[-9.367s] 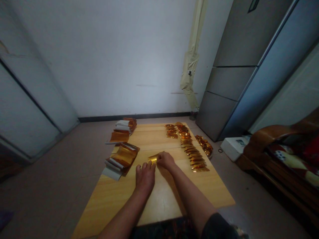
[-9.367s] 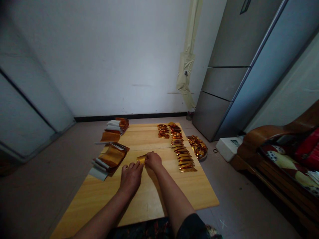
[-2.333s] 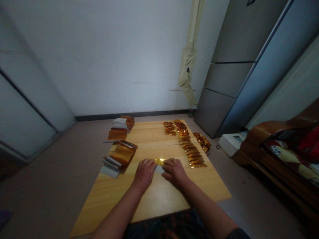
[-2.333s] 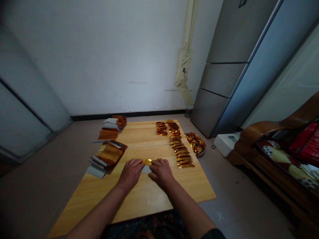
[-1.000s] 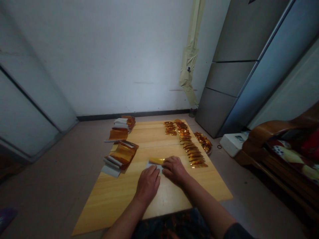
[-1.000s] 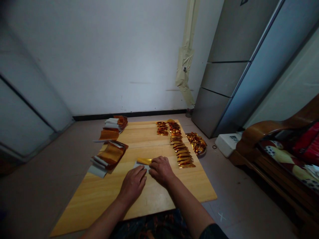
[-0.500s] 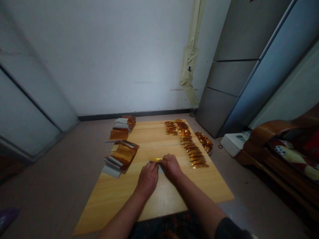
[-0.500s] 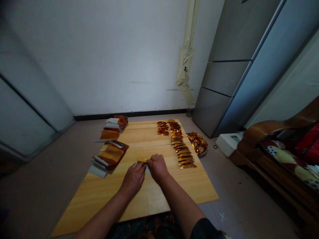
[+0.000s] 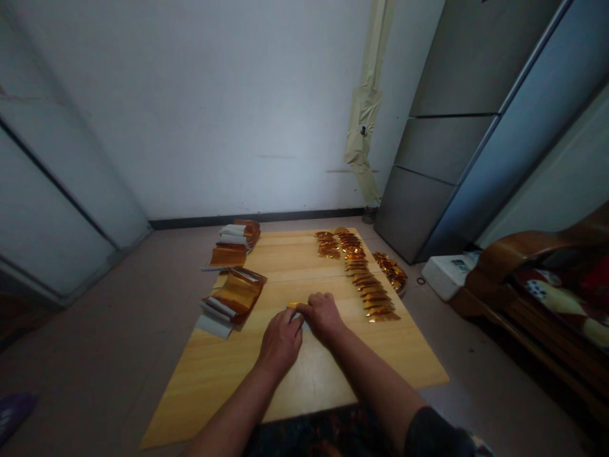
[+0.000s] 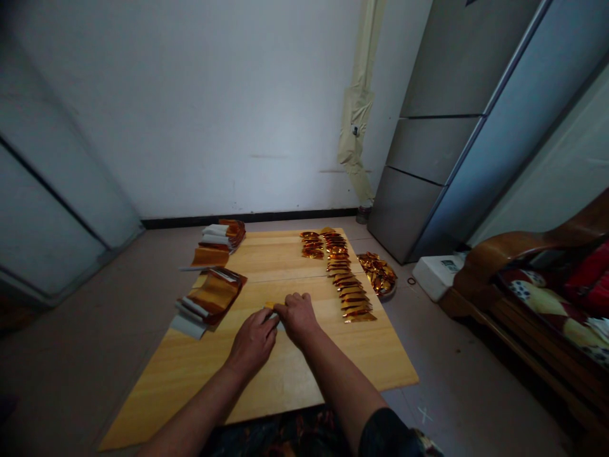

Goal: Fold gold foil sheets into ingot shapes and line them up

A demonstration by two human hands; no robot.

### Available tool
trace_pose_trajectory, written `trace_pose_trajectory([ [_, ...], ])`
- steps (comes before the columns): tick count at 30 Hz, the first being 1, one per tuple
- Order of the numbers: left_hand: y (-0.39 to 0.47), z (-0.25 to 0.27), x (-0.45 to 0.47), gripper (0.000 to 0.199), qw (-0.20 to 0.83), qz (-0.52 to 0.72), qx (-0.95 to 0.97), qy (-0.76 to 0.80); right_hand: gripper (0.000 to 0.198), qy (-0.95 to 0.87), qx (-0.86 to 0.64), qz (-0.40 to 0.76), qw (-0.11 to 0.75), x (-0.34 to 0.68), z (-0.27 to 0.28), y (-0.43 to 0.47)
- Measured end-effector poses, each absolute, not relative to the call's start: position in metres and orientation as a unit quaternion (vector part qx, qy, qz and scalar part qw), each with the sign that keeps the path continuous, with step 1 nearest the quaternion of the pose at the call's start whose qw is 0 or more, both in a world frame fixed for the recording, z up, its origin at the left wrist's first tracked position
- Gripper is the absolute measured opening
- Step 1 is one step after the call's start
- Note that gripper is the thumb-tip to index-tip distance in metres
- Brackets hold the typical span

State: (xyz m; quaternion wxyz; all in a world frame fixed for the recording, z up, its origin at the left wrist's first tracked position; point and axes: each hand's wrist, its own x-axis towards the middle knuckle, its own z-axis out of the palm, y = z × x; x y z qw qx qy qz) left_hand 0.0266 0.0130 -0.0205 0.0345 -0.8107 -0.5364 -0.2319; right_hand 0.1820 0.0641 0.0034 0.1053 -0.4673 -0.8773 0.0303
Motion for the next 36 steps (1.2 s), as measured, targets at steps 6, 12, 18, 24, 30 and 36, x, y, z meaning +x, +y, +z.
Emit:
trace_pose_trajectory([
  [6,0.01,-0.016,0.024,0.029,0.005,-0.218,-0.811,-0.543,0.029,-0.867,-0.489,0.047,0.078,0.177,0.009,0.068],
  [12,0.01,-0.016,0.025,0.028,0.019,-0.235,-0.811,-0.535,0.032,-0.874,-0.481,0.049,0.041,0.176,0.018,0.071],
  [18,0.013,-0.025,0.023,0.03,0.049,-0.258,-0.819,-0.509,0.034,-0.881,-0.471,0.045,-0.017,0.172,0.027,0.081],
  [24,0.012,-0.033,0.023,0.027,0.046,-0.262,-0.812,-0.52,0.038,-0.88,-0.464,0.069,-0.077,0.163,0.04,0.086],
  [30,0.013,-0.035,0.025,0.031,0.065,-0.268,-0.81,-0.517,0.04,-0.876,-0.469,0.092,-0.063,0.168,0.037,0.093],
  [36,0.012,-0.036,0.027,0.028,0.07,-0.262,-0.805,-0.527,0.033,-0.887,-0.43,0.132,0.106,0.201,0.013,0.077],
])
